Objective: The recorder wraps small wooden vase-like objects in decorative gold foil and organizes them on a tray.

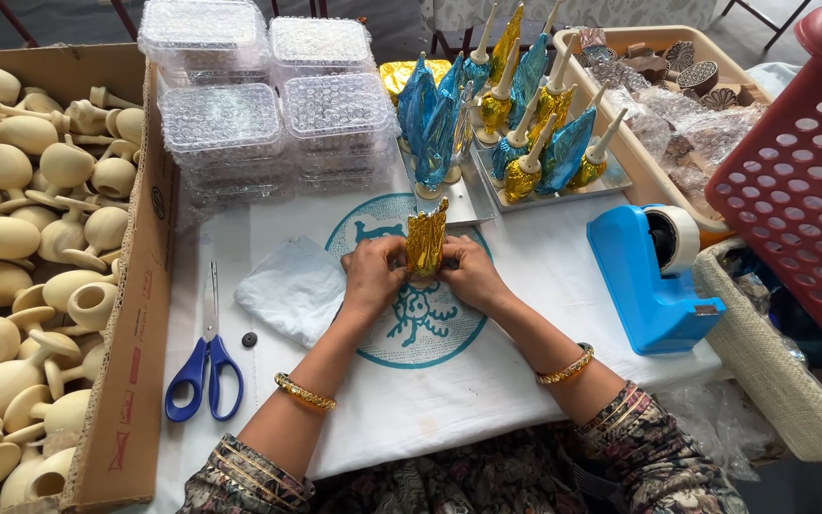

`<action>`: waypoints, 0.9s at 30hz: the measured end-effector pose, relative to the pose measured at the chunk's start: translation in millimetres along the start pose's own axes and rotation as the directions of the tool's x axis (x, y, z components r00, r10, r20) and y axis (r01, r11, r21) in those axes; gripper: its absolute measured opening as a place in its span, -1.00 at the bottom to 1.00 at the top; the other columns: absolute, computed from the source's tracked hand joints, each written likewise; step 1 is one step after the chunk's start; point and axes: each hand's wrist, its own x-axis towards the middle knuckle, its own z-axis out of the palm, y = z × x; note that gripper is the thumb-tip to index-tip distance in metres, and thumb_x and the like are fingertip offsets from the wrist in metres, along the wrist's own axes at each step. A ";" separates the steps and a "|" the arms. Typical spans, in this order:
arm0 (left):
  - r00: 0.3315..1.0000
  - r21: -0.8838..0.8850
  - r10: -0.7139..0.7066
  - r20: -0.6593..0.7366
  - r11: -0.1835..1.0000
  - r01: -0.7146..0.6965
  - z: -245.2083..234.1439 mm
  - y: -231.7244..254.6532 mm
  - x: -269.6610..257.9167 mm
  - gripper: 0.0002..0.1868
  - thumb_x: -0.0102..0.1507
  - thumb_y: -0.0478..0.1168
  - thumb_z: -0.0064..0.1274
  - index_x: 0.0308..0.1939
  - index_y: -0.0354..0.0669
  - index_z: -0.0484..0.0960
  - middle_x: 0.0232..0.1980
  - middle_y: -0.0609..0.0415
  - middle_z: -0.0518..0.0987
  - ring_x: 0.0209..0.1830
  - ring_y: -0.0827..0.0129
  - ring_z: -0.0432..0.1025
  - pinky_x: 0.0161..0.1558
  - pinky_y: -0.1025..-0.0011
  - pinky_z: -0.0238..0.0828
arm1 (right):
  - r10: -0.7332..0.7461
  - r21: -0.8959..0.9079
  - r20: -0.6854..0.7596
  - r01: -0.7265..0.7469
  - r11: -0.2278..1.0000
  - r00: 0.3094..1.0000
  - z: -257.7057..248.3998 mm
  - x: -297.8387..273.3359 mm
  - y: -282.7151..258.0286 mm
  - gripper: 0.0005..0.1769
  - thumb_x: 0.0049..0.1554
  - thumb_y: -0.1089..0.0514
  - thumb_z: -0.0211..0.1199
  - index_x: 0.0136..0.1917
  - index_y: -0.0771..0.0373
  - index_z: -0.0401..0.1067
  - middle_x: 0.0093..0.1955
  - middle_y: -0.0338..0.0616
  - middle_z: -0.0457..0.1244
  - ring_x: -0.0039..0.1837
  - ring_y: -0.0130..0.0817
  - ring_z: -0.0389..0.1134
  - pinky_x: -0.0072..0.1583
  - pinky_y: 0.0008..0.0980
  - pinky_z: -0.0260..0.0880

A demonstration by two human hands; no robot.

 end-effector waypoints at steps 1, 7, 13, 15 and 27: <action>1.000 0.001 0.001 0.000 1.000 -0.001 2.0 -3.1 0.4 -0.69 0.03 -0.36 0.29 -0.17 0.01 0.73 -0.27 0.28 0.65 -0.05 0.33 0.41 0.14 0.26 0.04 | -0.001 0.001 -0.001 0.001 1.000 1.000 1.3 0.9 2.0 -0.79 0.03 0.25 0.39 -0.03 0.11 0.66 0.04 -0.34 0.37 0.10 -0.29 0.25 0.28 -0.26 0.29; 0.997 0.064 0.077 -0.019 0.995 -0.076 9.9 -13.0 1.5 -0.83 0.08 -0.33 0.29 -0.28 0.03 0.80 -0.19 0.33 0.67 -0.03 0.31 0.40 0.14 0.25 0.05 | 0.033 -0.050 -0.065 -0.036 0.998 0.997 6.3 2.9 7.7 -0.79 0.02 0.21 0.43 -0.02 0.09 0.66 0.01 -0.30 0.37 0.13 -0.28 0.27 0.29 -0.23 0.28; 0.990 0.069 0.135 -0.035 0.989 -0.132 17.2 -41.5 7.0 -0.80 0.04 -0.34 0.27 -0.27 -0.03 0.77 -0.20 0.28 0.68 -0.04 0.26 0.42 0.14 0.20 0.13 | 0.057 -0.089 -0.149 -0.071 0.993 0.987 11.8 2.8 12.1 -0.83 0.09 0.25 0.34 -0.01 0.25 0.55 -0.03 -0.15 0.38 0.09 -0.22 0.35 0.20 -0.23 0.42; 0.991 0.108 0.133 0.024 0.985 -0.135 26.7 -55.1 12.6 -0.89 0.13 -0.30 0.22 -0.27 -0.01 0.72 -0.15 0.27 0.65 -0.04 0.28 0.45 0.09 0.25 0.29 | -0.135 -0.041 -0.146 0.130 0.991 0.980 6.6 -1.6 13.8 -0.81 0.08 0.31 0.31 0.01 0.30 0.54 0.00 -0.06 0.38 0.10 -0.15 0.33 0.19 -0.22 0.40; 0.997 0.222 0.005 0.076 0.975 -0.022 23.6 -46.4 12.0 -0.85 0.12 -0.18 0.33 -0.23 0.04 0.73 -0.22 0.31 0.63 0.01 0.28 0.38 0.16 0.12 0.00 | -0.023 -0.004 0.031 0.023 1.000 0.999 -7.3 -30.0 2.2 -0.52 0.01 0.27 0.38 0.23 0.24 0.51 0.11 -0.13 0.26 0.26 -0.18 0.23 0.30 -0.22 0.30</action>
